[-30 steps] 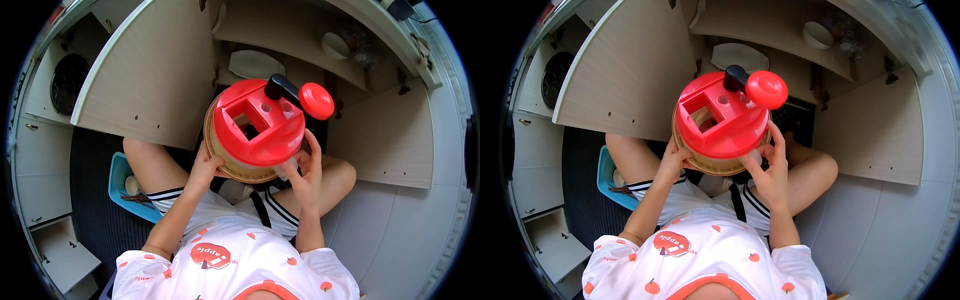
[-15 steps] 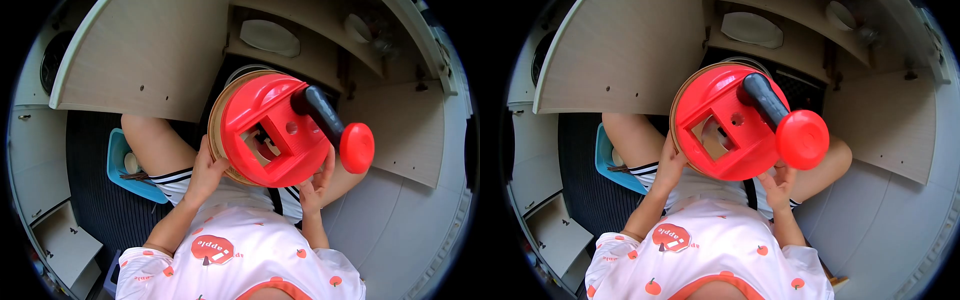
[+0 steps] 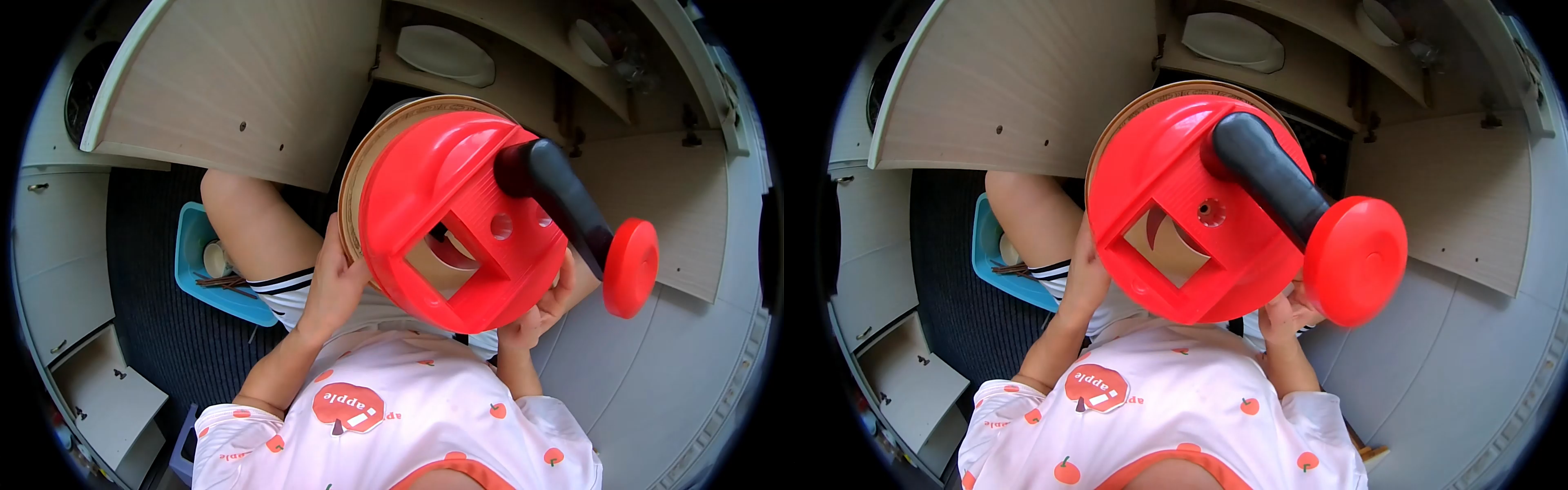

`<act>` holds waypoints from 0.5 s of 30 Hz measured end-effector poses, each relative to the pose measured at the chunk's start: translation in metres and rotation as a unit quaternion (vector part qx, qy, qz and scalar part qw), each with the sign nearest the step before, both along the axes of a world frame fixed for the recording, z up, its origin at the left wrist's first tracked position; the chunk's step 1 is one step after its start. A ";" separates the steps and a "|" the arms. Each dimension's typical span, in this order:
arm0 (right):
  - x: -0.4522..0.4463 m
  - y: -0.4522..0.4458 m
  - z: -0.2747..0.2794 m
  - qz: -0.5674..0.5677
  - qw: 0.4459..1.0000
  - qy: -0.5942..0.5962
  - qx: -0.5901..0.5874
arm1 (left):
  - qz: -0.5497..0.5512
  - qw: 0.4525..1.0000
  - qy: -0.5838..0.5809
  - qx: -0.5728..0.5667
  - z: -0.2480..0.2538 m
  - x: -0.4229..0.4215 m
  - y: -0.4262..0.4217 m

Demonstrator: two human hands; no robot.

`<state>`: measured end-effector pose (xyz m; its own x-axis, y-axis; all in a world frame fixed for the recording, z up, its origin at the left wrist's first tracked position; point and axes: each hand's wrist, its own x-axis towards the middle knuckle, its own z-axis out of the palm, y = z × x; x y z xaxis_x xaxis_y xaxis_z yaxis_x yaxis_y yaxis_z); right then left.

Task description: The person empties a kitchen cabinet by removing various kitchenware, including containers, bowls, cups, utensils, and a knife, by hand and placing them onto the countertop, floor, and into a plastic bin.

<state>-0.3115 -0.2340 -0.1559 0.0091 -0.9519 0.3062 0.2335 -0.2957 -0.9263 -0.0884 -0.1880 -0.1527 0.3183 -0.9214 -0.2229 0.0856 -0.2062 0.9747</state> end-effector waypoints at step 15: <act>-0.001 -0.064 0.078 -0.191 0.980 0.034 -0.041 | -0.024 0.984 0.146 0.097 -0.027 -0.003 -0.007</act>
